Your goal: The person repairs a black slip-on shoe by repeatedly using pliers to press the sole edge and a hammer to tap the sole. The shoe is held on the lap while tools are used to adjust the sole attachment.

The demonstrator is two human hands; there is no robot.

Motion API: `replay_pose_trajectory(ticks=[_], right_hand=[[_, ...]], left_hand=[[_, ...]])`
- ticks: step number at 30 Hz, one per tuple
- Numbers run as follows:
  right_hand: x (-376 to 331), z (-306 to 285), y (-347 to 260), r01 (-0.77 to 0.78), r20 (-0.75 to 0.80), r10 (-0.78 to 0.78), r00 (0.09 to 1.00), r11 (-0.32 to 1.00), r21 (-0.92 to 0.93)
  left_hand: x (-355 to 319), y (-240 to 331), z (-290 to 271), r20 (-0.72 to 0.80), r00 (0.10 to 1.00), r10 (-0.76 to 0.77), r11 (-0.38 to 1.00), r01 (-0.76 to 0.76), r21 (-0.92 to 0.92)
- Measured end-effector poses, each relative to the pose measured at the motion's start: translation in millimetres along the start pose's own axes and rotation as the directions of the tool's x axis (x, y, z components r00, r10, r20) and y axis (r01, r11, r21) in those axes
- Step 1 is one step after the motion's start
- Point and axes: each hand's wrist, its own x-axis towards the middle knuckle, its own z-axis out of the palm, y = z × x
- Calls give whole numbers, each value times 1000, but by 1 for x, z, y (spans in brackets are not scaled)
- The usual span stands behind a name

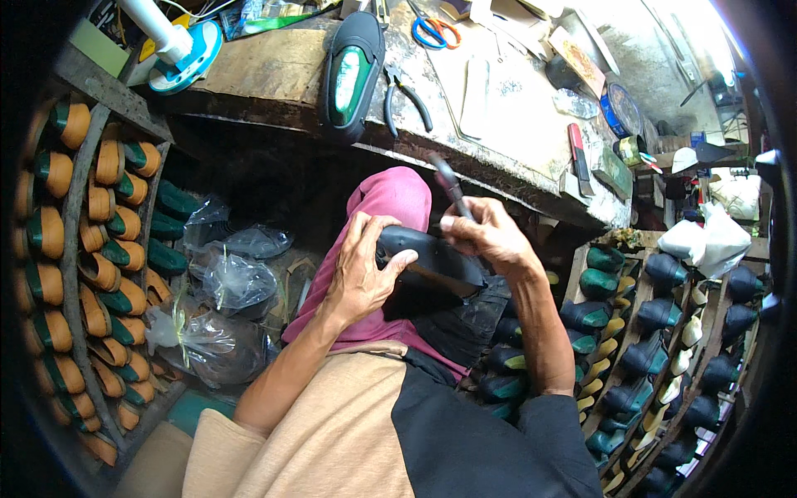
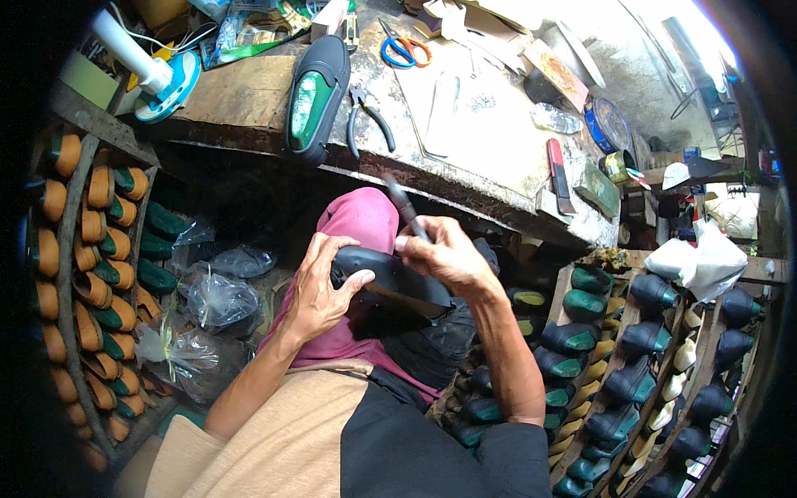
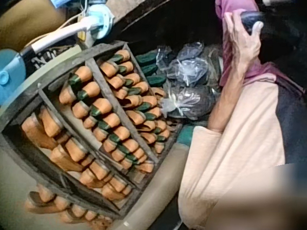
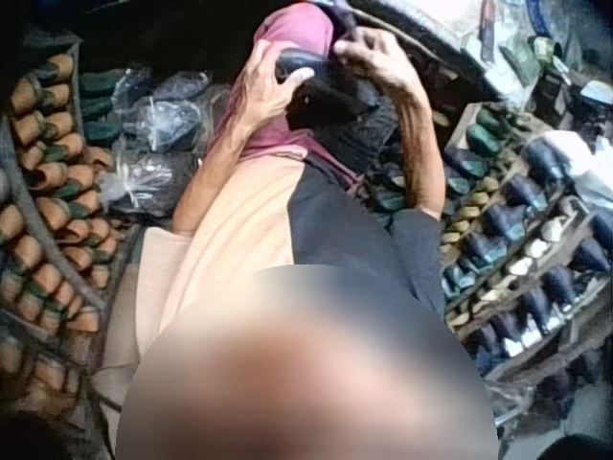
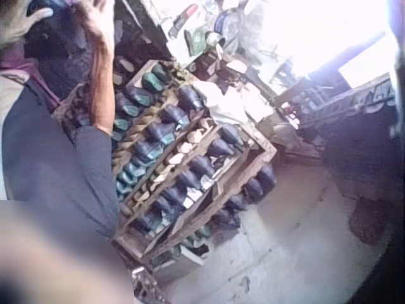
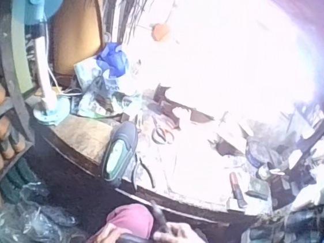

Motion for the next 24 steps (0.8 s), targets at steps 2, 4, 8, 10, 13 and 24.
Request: replay_pose_trajectory(ticks=[2,4,8,10,13,24], right_hand=[[-3,13,1,-12,98,8,995,999,42],[-2,19,2,-23,109,22,994,1000,2],[1,21,5,-6,65,12,998,995,-97],[0,22,6,-23,52,29,998,993,-117],[-2,23,8,0,52,6,999,995,-104],[-3,32,14,12,-43,-24,999,969,-248]], left_hand=[[0,1,0,12,1000,-3,1000,3,4],[-1,2,0,21,1000,-20,1000,20,-9],[-2,2,2,9,1000,-14,1000,14,-23],[-2,1,2,3,1000,-4,1000,4,-9],[-3,0,1,1,1000,8,1000,-8,-7],[-3,-3,4,-25,1000,8,1000,-8,11]])
